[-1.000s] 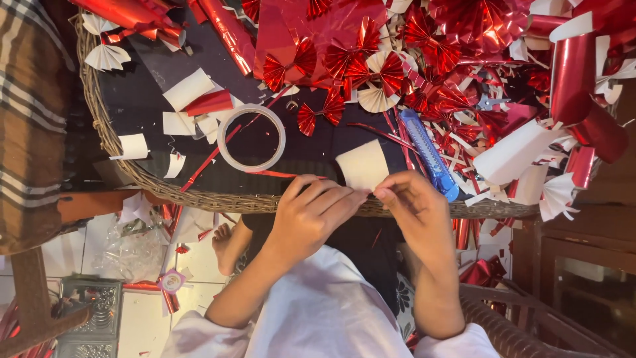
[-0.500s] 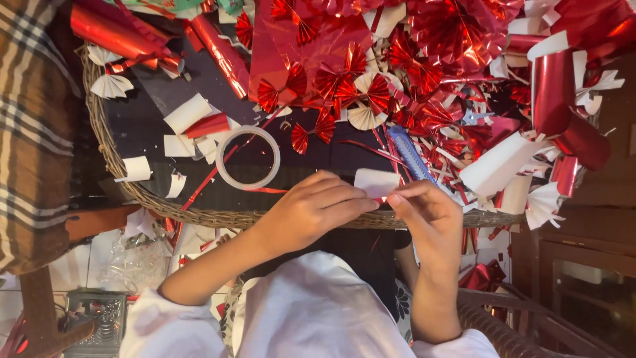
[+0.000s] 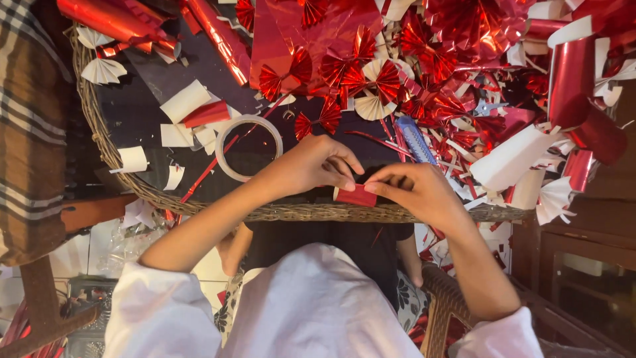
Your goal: The person is crafting decorative bows by folding red metallic paper strips and securing them with tape.
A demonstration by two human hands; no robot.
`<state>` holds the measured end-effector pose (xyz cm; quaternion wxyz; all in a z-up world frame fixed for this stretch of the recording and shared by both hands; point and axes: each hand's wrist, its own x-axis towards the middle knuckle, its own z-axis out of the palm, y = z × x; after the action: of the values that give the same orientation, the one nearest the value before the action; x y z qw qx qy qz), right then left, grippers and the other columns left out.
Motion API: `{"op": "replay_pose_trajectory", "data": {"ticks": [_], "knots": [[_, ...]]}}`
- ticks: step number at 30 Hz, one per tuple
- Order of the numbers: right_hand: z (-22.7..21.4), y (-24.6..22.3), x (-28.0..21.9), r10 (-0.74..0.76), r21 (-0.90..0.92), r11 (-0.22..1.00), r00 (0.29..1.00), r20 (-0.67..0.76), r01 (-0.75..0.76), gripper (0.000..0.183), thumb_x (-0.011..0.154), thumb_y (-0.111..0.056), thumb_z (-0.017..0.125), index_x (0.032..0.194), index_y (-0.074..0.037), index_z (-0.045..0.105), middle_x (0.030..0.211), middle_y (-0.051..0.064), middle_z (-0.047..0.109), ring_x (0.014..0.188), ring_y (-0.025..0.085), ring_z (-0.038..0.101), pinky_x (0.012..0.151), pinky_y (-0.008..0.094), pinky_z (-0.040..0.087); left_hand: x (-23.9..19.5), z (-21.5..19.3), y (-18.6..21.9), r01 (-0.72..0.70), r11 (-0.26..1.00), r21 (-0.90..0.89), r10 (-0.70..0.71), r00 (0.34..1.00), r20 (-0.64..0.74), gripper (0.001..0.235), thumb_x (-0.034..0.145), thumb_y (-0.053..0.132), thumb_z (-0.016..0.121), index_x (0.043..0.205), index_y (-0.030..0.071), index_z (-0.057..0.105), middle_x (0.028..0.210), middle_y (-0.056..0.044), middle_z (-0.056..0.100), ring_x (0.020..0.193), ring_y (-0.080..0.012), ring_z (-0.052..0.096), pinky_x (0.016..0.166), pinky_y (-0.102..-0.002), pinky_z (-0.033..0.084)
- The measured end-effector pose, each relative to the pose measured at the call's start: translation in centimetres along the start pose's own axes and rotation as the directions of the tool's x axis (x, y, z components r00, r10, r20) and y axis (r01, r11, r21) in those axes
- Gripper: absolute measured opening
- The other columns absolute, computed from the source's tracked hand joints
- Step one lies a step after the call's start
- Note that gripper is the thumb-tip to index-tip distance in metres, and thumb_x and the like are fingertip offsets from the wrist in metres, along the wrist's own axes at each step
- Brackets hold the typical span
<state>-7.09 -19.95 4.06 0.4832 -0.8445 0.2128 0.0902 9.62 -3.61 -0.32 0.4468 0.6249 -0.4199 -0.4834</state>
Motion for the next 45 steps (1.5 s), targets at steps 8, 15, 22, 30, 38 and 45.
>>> {"op": "replay_pose_trajectory", "data": {"ticks": [8, 15, 22, 30, 38, 45], "knots": [[-0.7, 1.4, 0.1, -0.039, 0.277, 0.958, 0.925, 0.378, -0.073, 0.016, 0.081, -0.010, 0.082, 0.095, -0.002, 0.083, 0.078, 0.010, 0.080, 0.070, 0.013, 0.069, 0.062, 0.025, 0.056, -2.3, 0.3, 2.4, 0.175, 0.984, -0.015, -0.171, 0.974, 0.150, 0.037, 0.081, 0.012, 0.080, 0.117, 0.005, 0.075, 0.091, -0.010, 0.080, 0.085, -0.0206, 0.078, 0.082, -0.030, 0.060], [-2.3, -1.6, -0.1, -0.079, -0.056, 0.994, 0.980, 0.182, 0.091, 0.024, 0.086, -0.017, 0.076, 0.108, -0.007, 0.079, 0.098, 0.015, 0.078, 0.091, 0.030, 0.075, 0.080, 0.039, 0.060, -2.6, 1.9, 1.8, 0.070, 0.983, 0.168, -0.056, 0.994, -0.090, 0.019, 0.087, 0.010, 0.072, 0.105, 0.005, 0.076, 0.089, -0.013, 0.078, 0.083, -0.0218, 0.076, 0.076, -0.031, 0.060], [-0.8, -0.1, 1.0, -0.172, -0.131, 0.972, 0.972, 0.162, 0.194, 0.018, 0.084, -0.011, 0.076, 0.102, -0.008, 0.078, 0.091, 0.011, 0.076, 0.089, 0.028, 0.075, 0.079, 0.040, 0.061, -2.7, 3.1, 0.3, -0.064, 0.931, 0.360, 0.138, 0.973, -0.185, 0.013, 0.095, 0.009, 0.065, 0.104, 0.005, 0.073, 0.090, -0.012, 0.072, 0.089, -0.0253, 0.073, 0.081, -0.034, 0.058], [1.8, 3.7, 0.1, -0.560, -0.325, 0.795, 0.826, -0.071, 0.511, 0.009, 0.091, -0.011, 0.074, 0.099, -0.013, 0.078, 0.096, 0.000, 0.074, 0.091, 0.019, 0.073, 0.082, 0.031, 0.059, -3.1, 4.4, -3.9, -0.242, 0.372, 0.896, 0.657, 0.751, -0.070, 0.004, 0.094, 0.013, 0.069, 0.095, 0.010, 0.071, 0.090, -0.005, 0.067, 0.087, -0.0203, 0.067, 0.077, -0.029, 0.053], [2.6, 1.0, -1.7, -0.801, -0.656, 0.459, 0.599, -0.013, 0.599, 0.006, 0.095, 0.000, 0.070, 0.089, -0.001, 0.072, 0.084, 0.010, 0.068, 0.078, 0.023, 0.069, 0.077, 0.032, 0.059, -4.2, 7.2, -3.8, -0.064, 0.283, 0.957, 0.774, 0.604, -0.188, 0.006, 0.097, 0.013, 0.069, 0.095, 0.010, 0.074, 0.091, -0.005, 0.067, 0.086, -0.0196, 0.065, 0.074, -0.028, 0.055], [2.8, 3.3, -1.0, -0.545, -0.405, 0.792, 0.828, -0.132, 0.457, 0.009, 0.096, -0.016, 0.072, 0.104, -0.013, 0.072, 0.085, -0.003, 0.068, 0.084, 0.017, 0.071, 0.075, 0.029, 0.059, -3.9, 9.2, -3.6, 0.076, 0.331, 0.941, 0.765, 0.562, -0.314, 0.006, 0.092, 0.011, 0.071, 0.087, 0.011, 0.074, 0.088, -0.006, 0.068, 0.090, -0.0230, 0.066, 0.079, -0.034, 0.054]]}}
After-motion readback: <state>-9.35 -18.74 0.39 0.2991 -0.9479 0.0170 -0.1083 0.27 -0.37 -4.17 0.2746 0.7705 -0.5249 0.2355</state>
